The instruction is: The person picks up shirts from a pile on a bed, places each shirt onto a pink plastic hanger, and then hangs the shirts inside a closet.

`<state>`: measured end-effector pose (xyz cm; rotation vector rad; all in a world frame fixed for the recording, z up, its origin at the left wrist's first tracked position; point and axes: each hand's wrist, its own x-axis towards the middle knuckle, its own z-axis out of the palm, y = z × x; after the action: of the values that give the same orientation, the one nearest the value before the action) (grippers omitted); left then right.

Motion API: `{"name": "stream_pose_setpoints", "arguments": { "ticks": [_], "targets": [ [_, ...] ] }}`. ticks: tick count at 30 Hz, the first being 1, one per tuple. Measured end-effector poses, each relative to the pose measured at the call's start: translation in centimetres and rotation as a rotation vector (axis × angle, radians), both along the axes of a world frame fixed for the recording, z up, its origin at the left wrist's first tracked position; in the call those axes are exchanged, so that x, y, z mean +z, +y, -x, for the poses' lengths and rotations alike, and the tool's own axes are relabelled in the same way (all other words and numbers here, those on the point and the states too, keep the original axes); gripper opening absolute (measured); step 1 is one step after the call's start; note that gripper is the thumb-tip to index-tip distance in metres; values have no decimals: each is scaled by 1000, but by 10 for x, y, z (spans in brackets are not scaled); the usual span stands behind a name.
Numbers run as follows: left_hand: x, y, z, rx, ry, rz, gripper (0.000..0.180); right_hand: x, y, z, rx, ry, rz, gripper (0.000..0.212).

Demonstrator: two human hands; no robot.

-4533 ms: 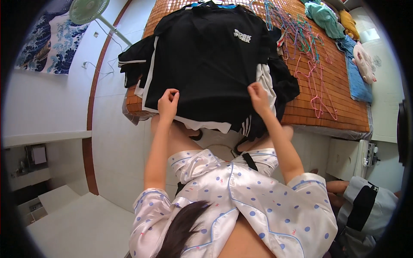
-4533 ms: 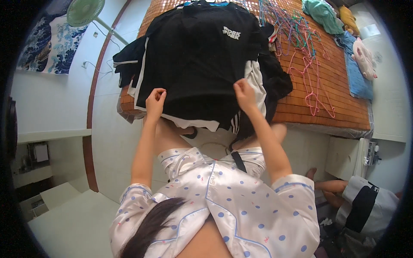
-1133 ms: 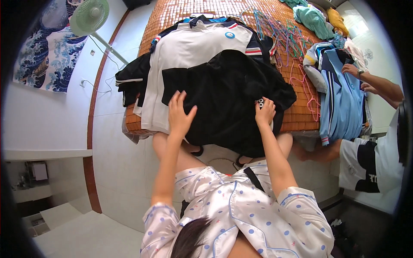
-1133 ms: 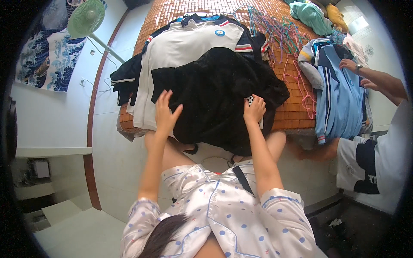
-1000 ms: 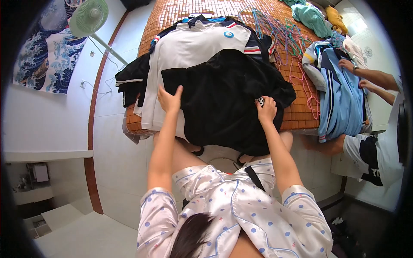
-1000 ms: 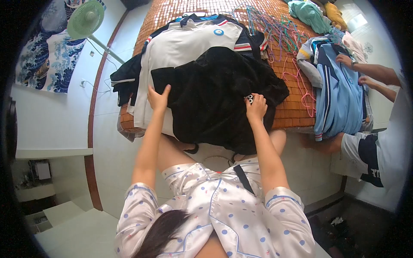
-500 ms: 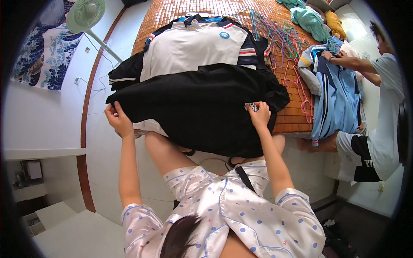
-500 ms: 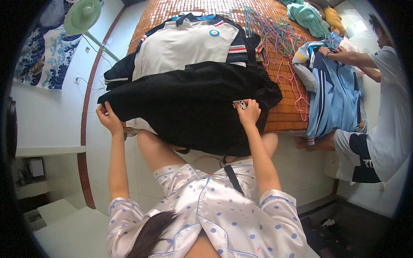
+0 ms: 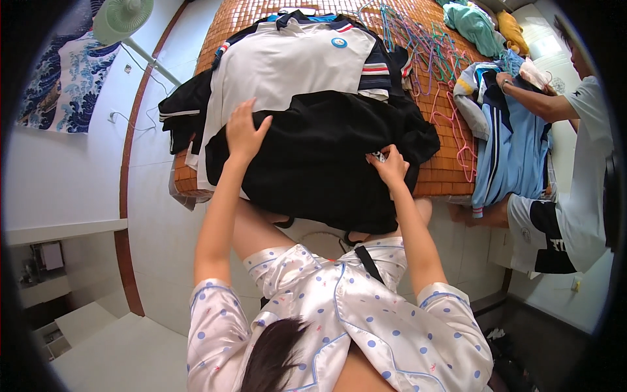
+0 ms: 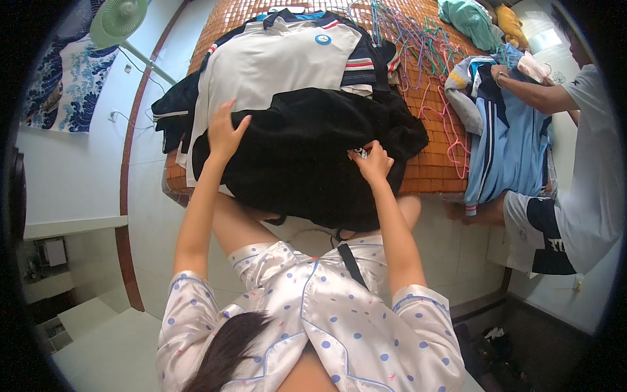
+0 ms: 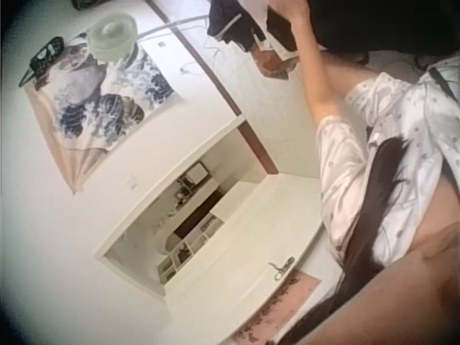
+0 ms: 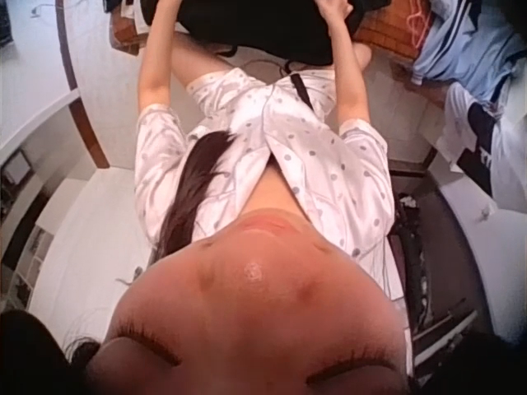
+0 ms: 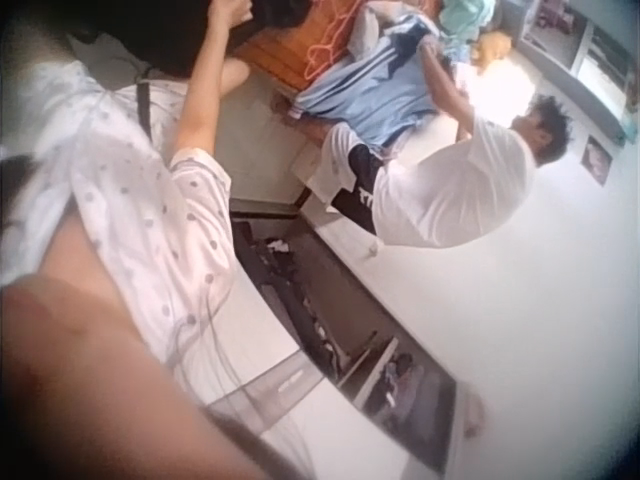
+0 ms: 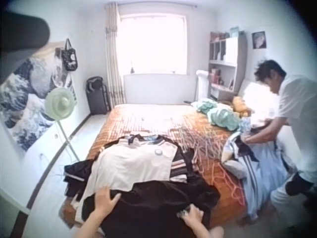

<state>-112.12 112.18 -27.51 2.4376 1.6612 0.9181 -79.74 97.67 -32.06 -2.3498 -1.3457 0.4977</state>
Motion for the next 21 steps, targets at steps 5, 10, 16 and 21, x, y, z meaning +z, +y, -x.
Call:
{"name": "stream_pose_setpoints", "arguments": {
  "ticks": [5, 10, 16, 21],
  "targets": [
    [-4, 5, -17, -54, 192, 153, 36, 17, 5, -9, 77, -19, 72, 48],
    [20, -26, -9, -194, -7, 226, 16, 53, 37, 21, 261, 13, -530, 36],
    [51, -67, 2, -225, -32, 101, 13, 75, 97, 106, 480, 498, -7, 47],
    [54, -84, 23, -139, -48, 30, 10, 81, 100, 116, 495, 1018, 141, 46]
  ]
}}
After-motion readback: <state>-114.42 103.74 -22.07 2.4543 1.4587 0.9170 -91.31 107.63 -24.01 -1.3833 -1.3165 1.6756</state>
